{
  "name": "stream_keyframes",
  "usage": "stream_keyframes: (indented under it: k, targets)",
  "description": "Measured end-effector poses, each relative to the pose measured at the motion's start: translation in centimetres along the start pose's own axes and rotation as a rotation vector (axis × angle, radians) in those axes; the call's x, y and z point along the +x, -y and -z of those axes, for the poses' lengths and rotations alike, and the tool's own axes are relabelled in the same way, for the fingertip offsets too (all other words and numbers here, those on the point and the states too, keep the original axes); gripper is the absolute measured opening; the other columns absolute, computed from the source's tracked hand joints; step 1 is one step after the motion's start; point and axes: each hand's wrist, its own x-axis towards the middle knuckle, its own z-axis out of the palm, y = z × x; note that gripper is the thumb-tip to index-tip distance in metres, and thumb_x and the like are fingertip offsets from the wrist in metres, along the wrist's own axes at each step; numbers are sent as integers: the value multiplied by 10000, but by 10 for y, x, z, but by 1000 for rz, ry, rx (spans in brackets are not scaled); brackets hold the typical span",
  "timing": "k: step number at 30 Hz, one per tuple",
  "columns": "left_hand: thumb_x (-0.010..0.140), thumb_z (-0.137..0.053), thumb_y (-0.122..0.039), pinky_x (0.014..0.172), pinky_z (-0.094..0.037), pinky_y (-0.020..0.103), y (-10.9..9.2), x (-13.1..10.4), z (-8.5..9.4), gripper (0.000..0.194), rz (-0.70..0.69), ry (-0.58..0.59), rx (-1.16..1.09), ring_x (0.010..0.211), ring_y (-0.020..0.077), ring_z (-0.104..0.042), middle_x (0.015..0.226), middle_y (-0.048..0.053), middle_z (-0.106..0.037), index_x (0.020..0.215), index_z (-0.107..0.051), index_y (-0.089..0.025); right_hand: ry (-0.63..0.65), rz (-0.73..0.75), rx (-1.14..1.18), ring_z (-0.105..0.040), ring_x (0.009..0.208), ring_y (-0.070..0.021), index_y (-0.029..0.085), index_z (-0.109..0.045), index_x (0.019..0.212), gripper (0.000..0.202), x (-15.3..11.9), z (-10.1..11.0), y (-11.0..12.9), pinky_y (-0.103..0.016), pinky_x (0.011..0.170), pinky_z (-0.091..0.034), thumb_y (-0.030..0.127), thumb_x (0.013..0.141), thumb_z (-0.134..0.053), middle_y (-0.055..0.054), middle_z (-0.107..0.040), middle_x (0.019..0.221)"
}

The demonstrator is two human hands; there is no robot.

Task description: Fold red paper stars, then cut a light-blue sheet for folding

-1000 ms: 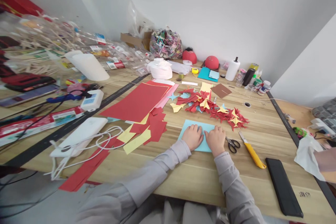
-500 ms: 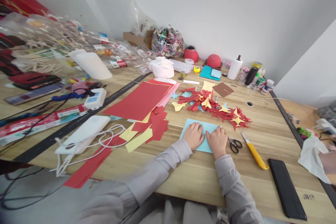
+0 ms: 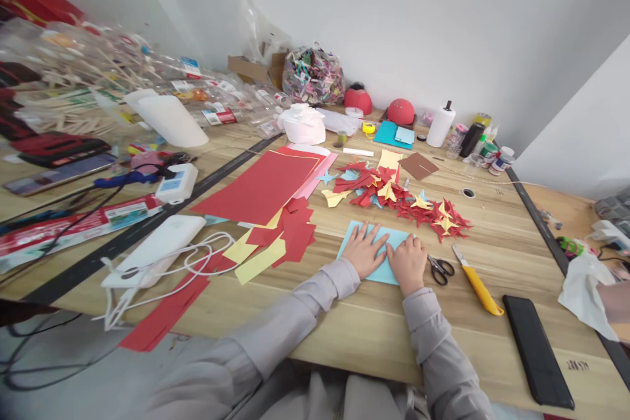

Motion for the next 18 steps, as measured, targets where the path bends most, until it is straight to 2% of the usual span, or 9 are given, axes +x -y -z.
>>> stream_keyframes:
  k: [11, 14, 18]
  targets:
    - [894, -370, -498, 1083, -145, 596, 0, 1, -2, 501, 17, 11, -13, 1359, 377, -241, 1492, 47, -344, 1364, -434, -336, 23, -13, 10, -535, 992, -316, 10, -676, 973, 558, 4, 6, 0, -399, 826, -384, 464, 925, -357, -251, -610, 1071]
    - [894, -364, -499, 1084, -140, 596, 0, 1, -1, 509, 22, 33, -24, 1362, 379, -234, 1493, 47, -344, 1372, -425, -335, -12, -6, 58, -503, 1111, -330, -5, -621, 1114, 563, 4, 7, 5, -425, 939, -337, 453, 929, -351, -260, -580, 1189]
    - [902, -362, -418, 1088, -143, 587, 0, 2, 2, 511, 21, 73, -34, 1371, 374, -217, 1500, 40, -335, 1406, -370, -329, 20, 131, 154, -341, 1332, -298, 62, -438, 1357, 605, -1, -2, 14, -452, 1071, -220, 475, 953, -258, -184, -425, 1428]
